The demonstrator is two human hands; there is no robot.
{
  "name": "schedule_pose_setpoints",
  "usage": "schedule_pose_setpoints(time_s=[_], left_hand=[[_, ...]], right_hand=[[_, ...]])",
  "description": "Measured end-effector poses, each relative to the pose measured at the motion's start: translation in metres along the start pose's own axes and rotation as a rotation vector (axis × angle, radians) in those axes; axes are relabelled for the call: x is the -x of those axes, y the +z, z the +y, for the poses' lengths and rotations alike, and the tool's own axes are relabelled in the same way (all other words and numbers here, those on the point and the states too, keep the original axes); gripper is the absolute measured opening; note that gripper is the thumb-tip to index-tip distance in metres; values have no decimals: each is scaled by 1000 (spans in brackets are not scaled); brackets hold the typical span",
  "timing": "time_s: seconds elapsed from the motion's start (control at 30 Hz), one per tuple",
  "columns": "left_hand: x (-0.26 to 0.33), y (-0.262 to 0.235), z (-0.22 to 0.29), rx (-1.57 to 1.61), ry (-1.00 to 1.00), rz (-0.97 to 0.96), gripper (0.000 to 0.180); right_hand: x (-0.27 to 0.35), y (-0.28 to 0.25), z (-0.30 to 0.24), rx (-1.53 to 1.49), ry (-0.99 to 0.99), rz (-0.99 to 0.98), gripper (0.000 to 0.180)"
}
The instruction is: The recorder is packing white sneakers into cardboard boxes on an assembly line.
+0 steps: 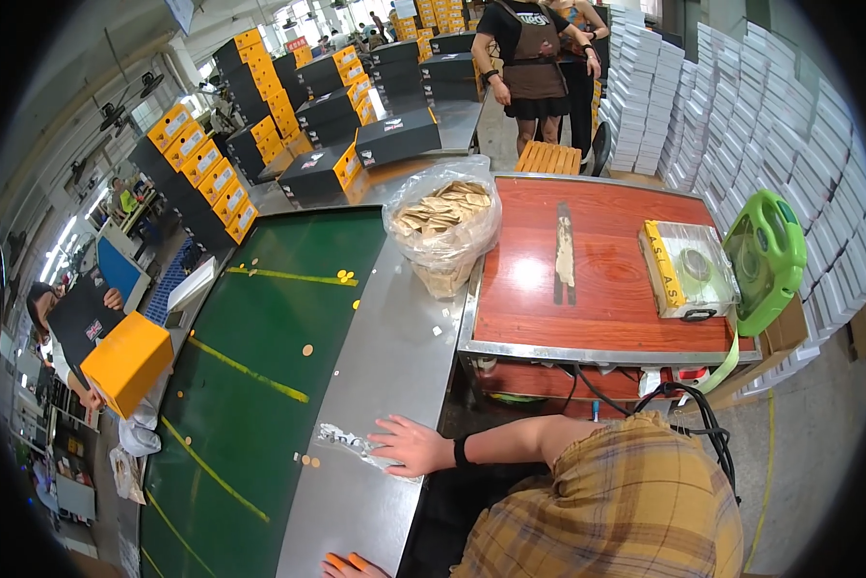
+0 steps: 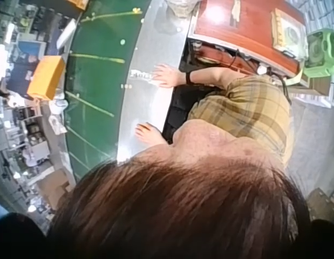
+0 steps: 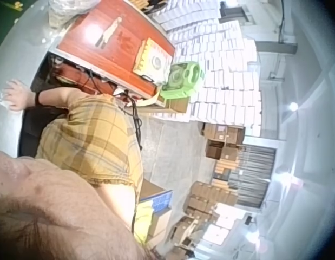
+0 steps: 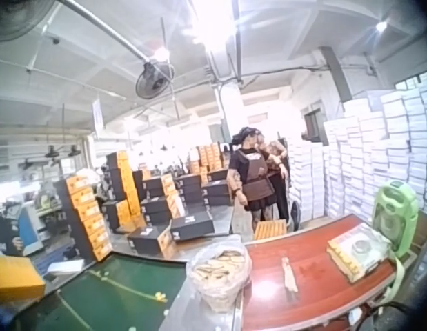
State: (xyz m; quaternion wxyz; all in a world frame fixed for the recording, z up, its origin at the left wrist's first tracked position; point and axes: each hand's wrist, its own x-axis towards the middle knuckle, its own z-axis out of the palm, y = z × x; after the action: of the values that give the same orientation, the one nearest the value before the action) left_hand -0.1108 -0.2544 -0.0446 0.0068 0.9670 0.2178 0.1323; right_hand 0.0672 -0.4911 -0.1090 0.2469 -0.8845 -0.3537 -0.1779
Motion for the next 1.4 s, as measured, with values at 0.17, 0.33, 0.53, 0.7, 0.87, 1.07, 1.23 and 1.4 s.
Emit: schedule_pose_setpoints(time_s=[0.17, 0.33, 0.53, 0.7, 0.87, 1.07, 1.23, 1.4], left_hand=[[-3, -1, 3, 33, -27, -22, 47], [-1, -5, 4, 48, -10, 3, 47], [0, 0, 2, 59, -19, 21, 48], [0, -2, 4, 51, -30, 14, 47], [-1, -3, 4, 44, -26, 12, 46], [2, 0, 1, 20, -12, 50, 46], [-1, 4, 5, 51, 7, 45, 45], [1, -1, -1, 15, 3, 74, 45]], right_hand=[[-2, -3, -1, -8, 4, 2, 42], [-2, -4, -2, -9, 13, -23, 39], [-1, -4, -4, -5, 23, -27, 40], [-1, -4, -3, -1, 22, -37, 41], [0, -1, -2, 15, 27, -57, 42], [0, -2, -3, 16, 18, -69, 43], [3, -6, 1, 30, 42, -77, 43], [-4, -4, -5, 8, 9, -47, 43]])
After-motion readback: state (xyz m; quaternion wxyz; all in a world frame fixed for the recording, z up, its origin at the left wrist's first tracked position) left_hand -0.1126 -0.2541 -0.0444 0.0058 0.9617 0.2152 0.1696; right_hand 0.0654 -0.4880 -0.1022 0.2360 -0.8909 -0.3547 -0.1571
